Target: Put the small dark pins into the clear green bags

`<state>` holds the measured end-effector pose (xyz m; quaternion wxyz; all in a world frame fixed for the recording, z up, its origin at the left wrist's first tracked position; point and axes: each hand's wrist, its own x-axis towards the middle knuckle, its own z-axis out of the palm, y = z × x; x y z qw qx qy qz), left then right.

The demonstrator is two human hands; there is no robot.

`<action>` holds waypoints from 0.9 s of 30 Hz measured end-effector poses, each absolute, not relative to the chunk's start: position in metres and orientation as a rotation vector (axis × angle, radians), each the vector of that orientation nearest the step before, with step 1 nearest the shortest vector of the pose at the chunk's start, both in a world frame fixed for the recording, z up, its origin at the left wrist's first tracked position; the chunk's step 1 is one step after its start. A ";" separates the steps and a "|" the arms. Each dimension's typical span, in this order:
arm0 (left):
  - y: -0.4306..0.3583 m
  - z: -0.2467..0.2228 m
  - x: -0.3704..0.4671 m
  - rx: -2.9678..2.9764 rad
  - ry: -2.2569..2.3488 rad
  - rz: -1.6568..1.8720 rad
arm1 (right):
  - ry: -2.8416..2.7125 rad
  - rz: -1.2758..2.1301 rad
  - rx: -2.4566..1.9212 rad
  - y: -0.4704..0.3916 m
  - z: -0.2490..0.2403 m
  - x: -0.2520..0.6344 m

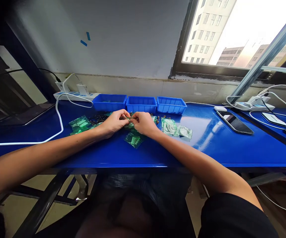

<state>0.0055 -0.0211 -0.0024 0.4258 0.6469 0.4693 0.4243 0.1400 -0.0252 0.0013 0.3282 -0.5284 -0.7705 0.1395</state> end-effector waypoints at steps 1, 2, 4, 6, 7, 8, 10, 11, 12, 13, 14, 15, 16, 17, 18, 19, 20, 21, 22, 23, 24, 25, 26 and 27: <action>-0.021 -0.002 0.006 1.605 1.174 1.063 | -2.018 0.363 -1.388 -0.026 0.002 0.140; -0.021 -0.002 0.006 1.594 1.175 1.064 | -2.020 0.361 -1.394 -0.026 0.002 0.139; -0.022 -0.001 0.006 1.581 1.175 1.064 | -2.021 0.353 -1.399 -0.027 0.003 0.139; -0.022 -0.001 0.006 1.582 1.176 1.064 | -2.024 0.337 -1.396 -0.027 0.003 0.138; -0.022 -0.001 0.006 1.585 1.179 1.066 | -2.025 0.329 -1.392 -0.028 0.003 0.138; -0.023 0.000 0.006 1.587 1.182 1.068 | -2.027 0.323 -1.391 -0.028 0.003 0.138; -0.024 0.001 0.007 1.586 1.194 1.068 | -2.030 0.319 -1.394 -0.028 0.003 0.138; -0.025 0.001 0.007 1.584 1.198 1.068 | -2.032 0.319 -1.395 -0.027 0.003 0.138; -0.025 0.001 0.007 1.582 1.196 1.068 | -2.031 0.317 -1.395 -0.027 0.002 0.138; -0.025 0.001 0.008 1.583 1.188 1.069 | -2.028 0.311 -1.394 -0.026 0.002 0.138; -0.024 0.000 0.008 1.585 1.174 1.070 | -2.021 0.303 -1.393 -0.026 0.001 0.138; -0.023 0.000 0.008 1.589 1.160 1.073 | -2.012 0.298 -1.393 -0.025 0.001 0.138; -0.021 -0.001 0.008 1.594 1.149 1.077 | -2.000 0.294 -1.397 -0.025 0.001 0.137; -0.019 -0.001 0.007 1.598 1.146 1.073 | -1.985 0.296 -1.406 -0.024 0.001 0.137; -0.016 -0.001 0.006 1.605 1.153 1.060 | -1.971 0.301 -1.414 -0.024 0.001 0.137; -0.014 0.000 0.004 1.621 1.166 1.035 | -1.953 0.303 -1.425 -0.024 0.001 0.137; -0.011 0.001 0.003 1.645 1.176 0.969 | -1.941 0.306 -1.431 -0.024 0.002 0.136; -0.010 0.003 0.000 1.701 1.170 0.880 | -1.932 0.306 -1.431 -0.024 0.003 0.136; -0.009 0.006 -0.002 1.785 1.178 0.823 | -1.926 0.304 -1.423 -0.025 0.004 0.136; -0.009 0.009 -0.004 1.880 1.213 0.798 | -1.923 0.303 -1.409 -0.025 0.005 0.136; -0.010 0.012 -0.006 1.986 1.267 0.796 | -1.921 0.302 -1.395 -0.025 0.005 0.137; -0.011 0.015 -0.008 2.086 1.320 0.800 | -1.920 0.301 -1.381 -0.026 0.005 0.137; -0.012 0.017 -0.009 2.163 1.348 0.809 | -1.920 0.301 -1.369 -0.026 0.005 0.137; -0.013 0.019 -0.010 2.212 1.358 0.799 | -1.922 0.307 -1.363 -0.026 0.005 0.137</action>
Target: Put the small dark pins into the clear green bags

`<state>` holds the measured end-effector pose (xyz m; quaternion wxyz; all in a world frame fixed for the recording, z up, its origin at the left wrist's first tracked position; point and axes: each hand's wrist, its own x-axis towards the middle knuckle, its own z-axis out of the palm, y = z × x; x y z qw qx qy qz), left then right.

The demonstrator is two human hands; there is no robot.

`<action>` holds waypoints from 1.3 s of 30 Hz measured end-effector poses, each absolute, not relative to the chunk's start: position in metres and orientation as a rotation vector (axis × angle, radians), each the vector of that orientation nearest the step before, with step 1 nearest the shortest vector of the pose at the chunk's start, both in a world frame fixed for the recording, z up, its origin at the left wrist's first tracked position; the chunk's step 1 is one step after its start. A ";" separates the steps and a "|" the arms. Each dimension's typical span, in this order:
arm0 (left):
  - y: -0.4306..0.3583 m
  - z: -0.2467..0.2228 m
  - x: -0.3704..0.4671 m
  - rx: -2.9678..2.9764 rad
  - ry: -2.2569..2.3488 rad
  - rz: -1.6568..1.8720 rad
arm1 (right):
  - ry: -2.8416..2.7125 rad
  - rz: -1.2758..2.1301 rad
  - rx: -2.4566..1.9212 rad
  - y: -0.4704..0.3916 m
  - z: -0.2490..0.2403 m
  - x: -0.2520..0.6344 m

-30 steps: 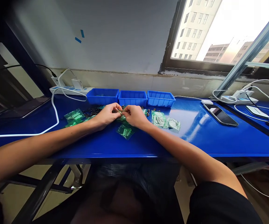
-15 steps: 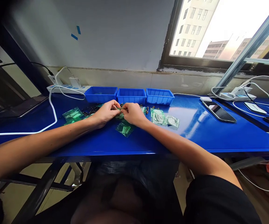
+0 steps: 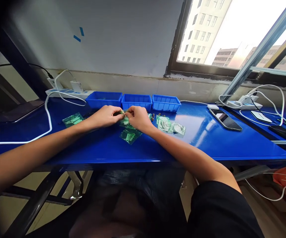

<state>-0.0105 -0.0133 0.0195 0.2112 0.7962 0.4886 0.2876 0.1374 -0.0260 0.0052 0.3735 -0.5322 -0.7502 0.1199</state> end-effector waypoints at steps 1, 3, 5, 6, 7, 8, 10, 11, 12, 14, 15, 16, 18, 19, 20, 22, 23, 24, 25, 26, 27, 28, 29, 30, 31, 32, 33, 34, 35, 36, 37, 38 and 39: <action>-0.014 0.021 -0.012 2.236 1.345 0.772 | -1.926 0.318 -1.357 -0.026 0.005 0.137; -0.013 0.023 -0.014 2.212 1.283 0.692 | -1.938 0.353 -1.343 -0.027 0.005 0.137; -0.011 0.022 -0.016 2.144 1.201 0.637 | -1.950 0.390 -1.330 -0.028 0.005 0.137; -0.010 0.021 -0.017 2.104 1.169 0.635 | -1.951 0.401 -1.323 -0.029 0.006 0.137; -0.009 0.019 -0.017 2.063 1.147 0.644 | -1.948 0.407 -1.317 -0.030 0.006 0.137; -0.008 0.018 -0.017 2.026 1.130 0.663 | -1.941 0.410 -1.311 -0.030 0.006 0.137; -0.008 0.014 -0.015 1.967 1.114 0.713 | -1.925 0.414 -1.302 -0.031 0.006 0.138; -0.009 0.013 -0.014 1.945 1.117 0.737 | -1.920 0.417 -1.299 -0.031 0.006 0.138; -0.010 0.012 -0.013 1.925 1.128 0.756 | -1.917 0.421 -1.302 -0.031 0.005 0.138; -0.011 0.011 -0.012 1.886 1.144 0.766 | -1.916 0.429 -1.313 -0.030 0.003 0.139; -0.011 0.011 -0.012 1.868 1.137 0.746 | -1.916 0.434 -1.319 -0.030 0.002 0.139; -0.011 0.011 -0.013 1.853 1.115 0.710 | -1.918 0.439 -1.322 -0.029 0.002 0.138; -0.009 0.013 -0.014 1.841 1.056 0.631 | -1.926 0.447 -1.316 -0.029 0.001 0.138; -0.008 0.013 -0.015 1.847 1.047 0.615 | -1.930 0.444 -1.310 -0.029 0.002 0.138; -0.007 0.013 -0.015 1.863 1.056 0.624 | -1.935 0.433 -1.307 -0.029 0.002 0.137; -0.008 0.013 -0.014 1.905 1.100 0.698 | -1.943 0.370 -1.316 -0.030 0.003 0.138; -0.009 0.013 -0.013 1.921 1.121 0.733 | -1.950 0.323 -1.324 -0.031 0.003 0.138; -0.010 0.012 -0.012 1.928 1.137 0.763 | -1.959 0.274 -1.331 -0.032 0.003 0.138; -0.012 0.011 -0.010 1.927 1.147 0.786 | -1.971 0.232 -1.333 -0.032 0.002 0.139; -0.014 0.011 -0.009 1.919 1.156 0.800 | -1.981 0.202 -1.334 -0.033 0.002 0.139; -0.015 0.010 -0.008 1.906 1.168 0.810 | -1.990 0.187 -1.336 -0.033 0.001 0.139; -0.017 0.009 -0.007 1.891 1.181 0.820 | -1.995 0.184 -1.339 -0.033 0.001 0.140; -0.018 0.009 -0.006 1.874 1.190 0.829 | -1.998 0.189 -1.344 -0.033 0.000 0.140; -0.019 0.008 -0.005 1.857 1.196 0.838 | -2.000 0.196 -1.350 -0.033 0.000 0.140; -0.019 0.007 -0.004 1.844 1.198 0.847 | -2.000 0.202 -1.355 -0.032 0.000 0.140; -0.019 0.007 -0.003 1.835 1.196 0.857 | -2.000 0.208 -1.358 -0.032 -0.001 0.141; -0.019 0.006 -0.002 1.828 1.193 0.869 | -1.999 0.214 -1.360 -0.031 -0.001 0.141; -0.019 0.005 -0.002 1.825 1.192 0.879 | -1.997 0.219 -1.361 -0.031 -0.001 0.141; -0.019 0.004 -0.001 1.823 1.195 0.888 | -1.995 0.225 -1.363 -0.030 -0.001 0.141; -0.018 0.004 -0.001 1.821 1.202 0.898 | -1.992 0.231 -1.365 -0.030 -0.001 0.141; -0.018 0.003 0.000 1.819 1.209 0.908 | -1.990 0.235 -1.367 -0.030 -0.001 0.141; -0.018 0.003 0.000 1.817 1.214 0.917 | -1.989 0.240 -1.367 -0.030 -0.001 0.141; -0.018 0.002 0.001 1.816 1.218 0.925 | -1.989 0.241 -1.365 -0.030 -0.001 0.141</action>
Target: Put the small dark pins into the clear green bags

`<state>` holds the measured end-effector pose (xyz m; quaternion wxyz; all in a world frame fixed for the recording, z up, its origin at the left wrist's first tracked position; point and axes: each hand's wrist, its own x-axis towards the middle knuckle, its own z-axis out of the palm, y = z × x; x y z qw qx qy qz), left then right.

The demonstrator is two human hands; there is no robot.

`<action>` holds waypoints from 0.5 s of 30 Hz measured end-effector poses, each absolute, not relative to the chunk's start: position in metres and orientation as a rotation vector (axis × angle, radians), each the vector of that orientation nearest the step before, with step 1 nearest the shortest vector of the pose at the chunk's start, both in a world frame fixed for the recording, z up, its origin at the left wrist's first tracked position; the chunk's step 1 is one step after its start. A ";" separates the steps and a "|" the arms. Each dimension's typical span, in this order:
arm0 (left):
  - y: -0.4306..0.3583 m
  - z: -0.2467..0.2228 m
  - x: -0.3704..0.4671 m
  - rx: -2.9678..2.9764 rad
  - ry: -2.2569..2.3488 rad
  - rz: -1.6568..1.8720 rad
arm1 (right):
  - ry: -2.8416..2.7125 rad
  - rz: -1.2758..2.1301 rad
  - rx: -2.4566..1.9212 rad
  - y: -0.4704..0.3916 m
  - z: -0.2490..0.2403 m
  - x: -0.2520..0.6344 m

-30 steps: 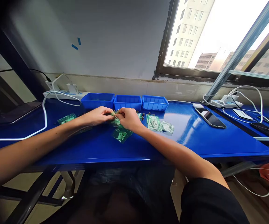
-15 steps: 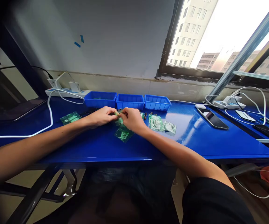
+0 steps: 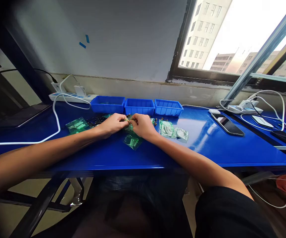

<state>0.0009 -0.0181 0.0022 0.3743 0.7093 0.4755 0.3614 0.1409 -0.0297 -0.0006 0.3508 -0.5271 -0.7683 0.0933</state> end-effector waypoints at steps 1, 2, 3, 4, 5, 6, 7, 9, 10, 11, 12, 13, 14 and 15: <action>-0.018 0.002 0.001 1.817 1.220 0.932 | -1.990 0.242 -1.364 -0.030 -0.001 0.141; -0.018 0.002 0.002 1.818 1.224 0.937 | -1.992 0.240 -1.367 -0.030 0.000 0.141; -0.019 0.002 0.002 1.823 1.230 0.940 | -1.993 0.238 -1.373 -0.030 0.000 0.140; -0.019 0.002 0.003 1.830 1.240 0.941 | -1.993 0.235 -1.381 -0.030 0.000 0.140; -0.019 0.002 0.003 1.840 1.249 0.945 | -1.994 0.232 -1.390 -0.031 0.000 0.140; -0.020 0.001 0.003 1.850 1.254 0.952 | -1.996 0.229 -1.397 -0.031 0.001 0.140; -0.020 0.001 0.004 1.859 1.254 0.960 | -1.998 0.225 -1.400 -0.031 0.001 0.140; -0.019 0.002 0.004 1.870 1.246 0.963 | -2.000 0.221 -1.394 -0.031 0.002 0.140; -0.019 0.002 0.004 1.873 1.247 0.956 | -1.998 0.225 -1.387 -0.031 0.002 0.141; -0.018 0.003 0.004 1.877 1.253 0.940 | -1.990 0.233 -1.378 -0.030 0.003 0.141; -0.017 0.003 0.003 1.882 1.262 0.918 | -1.977 0.245 -1.371 -0.030 0.003 0.141; -0.016 0.004 0.002 1.887 1.267 0.895 | -1.964 0.263 -1.364 -0.029 0.003 0.141; -0.015 0.004 0.001 1.891 1.263 0.878 | -1.949 0.281 -1.359 -0.028 0.003 0.142; -0.014 0.004 0.000 1.896 1.247 0.869 | -1.933 0.299 -1.355 -0.027 0.003 0.142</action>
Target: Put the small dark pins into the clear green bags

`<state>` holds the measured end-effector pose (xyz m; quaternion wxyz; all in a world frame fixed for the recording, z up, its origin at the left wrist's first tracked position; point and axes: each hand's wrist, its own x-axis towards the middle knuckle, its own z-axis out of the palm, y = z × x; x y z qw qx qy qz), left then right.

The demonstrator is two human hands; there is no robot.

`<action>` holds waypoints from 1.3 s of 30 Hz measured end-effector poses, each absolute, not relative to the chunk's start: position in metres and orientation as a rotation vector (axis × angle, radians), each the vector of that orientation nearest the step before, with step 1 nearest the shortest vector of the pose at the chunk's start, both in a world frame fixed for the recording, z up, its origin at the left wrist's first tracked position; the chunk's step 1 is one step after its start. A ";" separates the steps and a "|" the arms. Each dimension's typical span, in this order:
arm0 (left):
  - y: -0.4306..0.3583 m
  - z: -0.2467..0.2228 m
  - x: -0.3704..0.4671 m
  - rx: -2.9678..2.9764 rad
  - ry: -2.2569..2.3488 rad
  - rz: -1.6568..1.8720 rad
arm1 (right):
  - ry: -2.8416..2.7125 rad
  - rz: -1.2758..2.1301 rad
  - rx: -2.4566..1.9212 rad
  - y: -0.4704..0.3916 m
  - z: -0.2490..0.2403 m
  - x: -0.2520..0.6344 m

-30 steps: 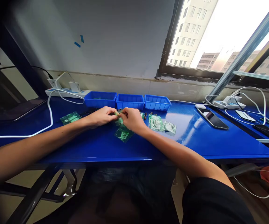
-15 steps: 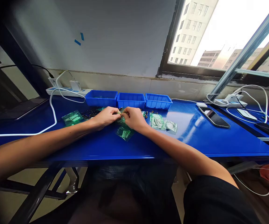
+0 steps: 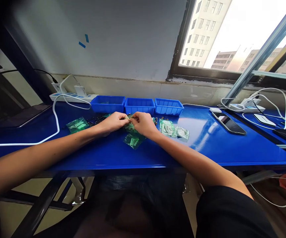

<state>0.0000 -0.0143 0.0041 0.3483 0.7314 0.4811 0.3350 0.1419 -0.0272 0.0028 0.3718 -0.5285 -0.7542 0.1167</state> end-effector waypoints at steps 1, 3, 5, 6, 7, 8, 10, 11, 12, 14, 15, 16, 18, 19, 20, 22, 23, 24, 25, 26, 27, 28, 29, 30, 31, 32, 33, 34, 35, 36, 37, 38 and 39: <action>-0.013 0.004 -0.001 1.901 1.225 0.860 | -1.921 0.319 -1.350 -0.026 0.003 0.142; -0.012 0.003 -0.003 1.914 1.179 0.845 | -1.903 0.369 -1.345 -0.025 0.003 0.144; -0.011 0.001 -0.005 1.924 1.147 0.830 | -1.886 0.433 -1.346 -0.024 0.003 0.146; -0.011 0.000 -0.006 1.924 1.138 0.821 | -1.879 0.464 -1.350 -0.024 0.003 0.147; -0.011 0.000 -0.006 1.920 1.131 0.813 | -1.872 0.491 -1.354 -0.024 0.003 0.148; -0.011 0.000 -0.007 1.913 1.126 0.806 | -1.865 0.512 -1.358 -0.023 0.003 0.149; -0.010 0.000 -0.008 1.895 1.114 0.783 | -1.854 0.528 -1.364 -0.023 0.003 0.151; -0.010 0.001 -0.009 1.885 1.098 0.760 | -1.847 0.529 -1.361 -0.023 0.003 0.151; -0.010 0.001 -0.010 1.876 1.072 0.735 | -1.839 0.530 -1.354 -0.023 0.003 0.151; -0.010 0.002 -0.011 1.865 1.015 0.697 | -1.822 0.539 -1.340 -0.023 0.004 0.152; -0.010 0.002 -0.012 1.865 0.997 0.691 | -1.814 0.553 -1.339 -0.023 0.004 0.151; -0.010 0.002 -0.012 1.867 0.995 0.698 | -1.809 0.575 -1.342 -0.024 0.005 0.151; -0.011 0.003 -0.011 1.872 1.024 0.734 | -1.803 0.626 -1.354 -0.025 0.006 0.151; -0.012 0.003 -0.011 1.871 1.043 0.751 | -1.803 0.652 -1.355 -0.025 0.006 0.150; -0.012 0.002 -0.010 1.868 1.057 0.764 | -1.804 0.673 -1.351 -0.025 0.006 0.150; -0.013 0.002 -0.009 1.864 1.066 0.782 | -1.811 0.694 -1.335 -0.025 0.006 0.150; -0.014 0.002 -0.009 1.861 1.065 0.791 | -1.816 0.695 -1.325 -0.025 0.006 0.151; -0.014 0.001 -0.009 1.857 1.058 0.801 | -1.822 0.695 -1.310 -0.024 0.006 0.151; -0.014 0.001 -0.008 1.852 1.046 0.817 | -1.829 0.695 -1.291 -0.024 0.006 0.152; -0.014 0.001 -0.008 1.844 1.030 0.836 | -1.838 0.701 -1.266 -0.024 0.006 0.152; -0.014 0.001 -0.008 1.832 1.012 0.859 | -1.848 0.713 -1.239 -0.024 0.006 0.153; -0.014 0.001 -0.008 1.815 0.993 0.877 | -1.855 0.728 -1.212 -0.025 0.006 0.153; -0.014 0.001 -0.008 1.795 0.974 0.888 | -1.860 0.743 -1.191 -0.025 0.006 0.154; -0.013 0.001 -0.008 1.775 0.960 0.888 | -1.858 0.750 -1.178 -0.025 0.006 0.154; -0.013 0.001 -0.008 1.763 0.945 0.880 | -1.852 0.748 -1.175 -0.025 0.006 0.154; -0.012 0.001 -0.009 1.761 0.931 0.869 | -1.844 0.737 -1.178 -0.025 0.005 0.154; -0.012 0.002 -0.009 1.770 0.915 0.856 | -1.835 0.717 -1.180 -0.025 0.005 0.154; -0.011 0.002 -0.011 1.784 0.898 0.845 | -1.830 0.692 -1.178 -0.025 0.005 0.154; -0.010 0.002 -0.012 1.800 0.879 0.837 | -1.830 0.656 -1.170 -0.025 0.005 0.154; -0.010 0.003 -0.013 1.815 0.860 0.832 | -1.833 0.608 -1.155 -0.025 0.005 0.154; -0.009 0.003 -0.014 1.828 0.842 0.829 | -1.839 0.551 -1.137 -0.025 0.006 0.154; -0.009 0.003 -0.014 1.838 0.826 0.829 | -1.848 0.489 -1.120 -0.025 0.007 0.154; -0.008 0.003 -0.015 1.847 0.815 0.837 | -1.861 0.428 -1.105 -0.026 0.008 0.154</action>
